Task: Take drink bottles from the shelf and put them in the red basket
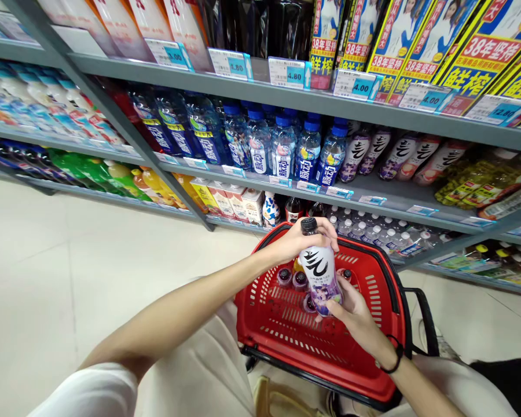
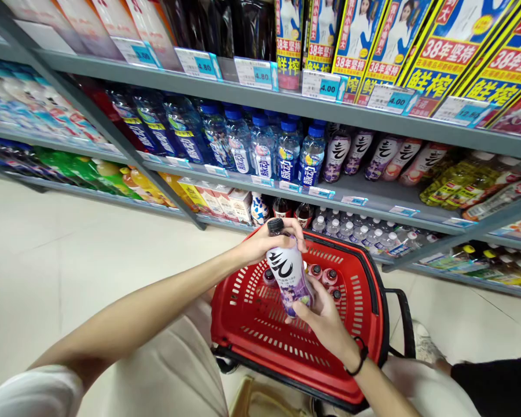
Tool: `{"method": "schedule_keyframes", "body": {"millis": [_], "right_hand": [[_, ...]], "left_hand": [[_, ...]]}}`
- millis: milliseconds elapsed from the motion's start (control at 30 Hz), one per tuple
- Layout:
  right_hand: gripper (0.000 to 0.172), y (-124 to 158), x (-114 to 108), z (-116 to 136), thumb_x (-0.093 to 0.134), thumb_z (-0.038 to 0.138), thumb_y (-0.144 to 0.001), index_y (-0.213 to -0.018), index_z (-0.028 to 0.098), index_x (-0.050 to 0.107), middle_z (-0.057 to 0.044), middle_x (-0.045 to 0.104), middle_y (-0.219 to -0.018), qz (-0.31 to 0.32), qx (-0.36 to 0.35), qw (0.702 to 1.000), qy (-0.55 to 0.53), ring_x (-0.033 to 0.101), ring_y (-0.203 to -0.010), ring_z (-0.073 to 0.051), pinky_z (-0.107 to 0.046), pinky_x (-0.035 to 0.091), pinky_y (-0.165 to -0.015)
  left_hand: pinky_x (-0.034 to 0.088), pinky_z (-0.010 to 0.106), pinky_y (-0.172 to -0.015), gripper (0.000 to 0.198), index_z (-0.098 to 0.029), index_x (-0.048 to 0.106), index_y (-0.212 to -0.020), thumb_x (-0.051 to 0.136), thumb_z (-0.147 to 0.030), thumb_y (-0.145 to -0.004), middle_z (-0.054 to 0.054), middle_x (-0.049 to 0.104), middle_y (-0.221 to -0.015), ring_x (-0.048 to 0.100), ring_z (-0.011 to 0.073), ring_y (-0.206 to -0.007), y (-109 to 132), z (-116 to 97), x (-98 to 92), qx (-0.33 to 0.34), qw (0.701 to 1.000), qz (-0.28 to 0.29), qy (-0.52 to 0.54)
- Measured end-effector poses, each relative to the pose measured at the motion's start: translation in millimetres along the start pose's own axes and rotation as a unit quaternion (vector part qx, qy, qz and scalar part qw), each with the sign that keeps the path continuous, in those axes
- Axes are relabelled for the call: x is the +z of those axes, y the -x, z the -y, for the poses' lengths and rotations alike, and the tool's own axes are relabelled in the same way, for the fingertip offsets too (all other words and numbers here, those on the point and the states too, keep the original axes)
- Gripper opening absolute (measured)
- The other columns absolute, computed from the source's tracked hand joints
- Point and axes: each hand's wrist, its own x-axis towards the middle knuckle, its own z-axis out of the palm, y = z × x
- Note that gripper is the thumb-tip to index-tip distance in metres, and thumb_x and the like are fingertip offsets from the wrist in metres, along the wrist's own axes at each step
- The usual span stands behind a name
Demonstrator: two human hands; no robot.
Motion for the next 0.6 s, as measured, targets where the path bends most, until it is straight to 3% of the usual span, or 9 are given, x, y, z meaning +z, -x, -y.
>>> {"method": "schedule_keyframes", "body": {"millis": [533,600], "right_hand": [[0.063,-3.2,-0.4,-6.3,0.086,0.036,-0.083,-0.137,0.022,0.055,-0.009,0.071,-0.117,-0.004,-0.019,1.000,0.002,0.069,-0.087,-0.019,-0.036,0.068,-0.069],[0.063,-3.5,-2.1,-8.3,0.085,0.035,-0.084,-0.137,0.023,0.055,-0.010,0.070,-0.123,-0.004,-0.021,1.000,0.009,0.070,-0.094,-0.021,-0.037,0.068,-0.074]], "left_hand": [[0.054,0.032,-0.076,0.011,-0.014,0.067,-0.089,0.070,-0.019,-0.079,0.006,0.072,-0.079,0.071,0.0198,-0.079,-0.6,4.6,1.5,0.005,1.000,0.004,0.027],[0.054,0.031,-0.076,0.010,-0.014,0.067,-0.088,0.069,-0.019,-0.080,0.006,0.073,-0.079,0.071,0.0198,-0.079,-0.2,4.3,2.4,0.007,1.000,0.007,0.024]]}}
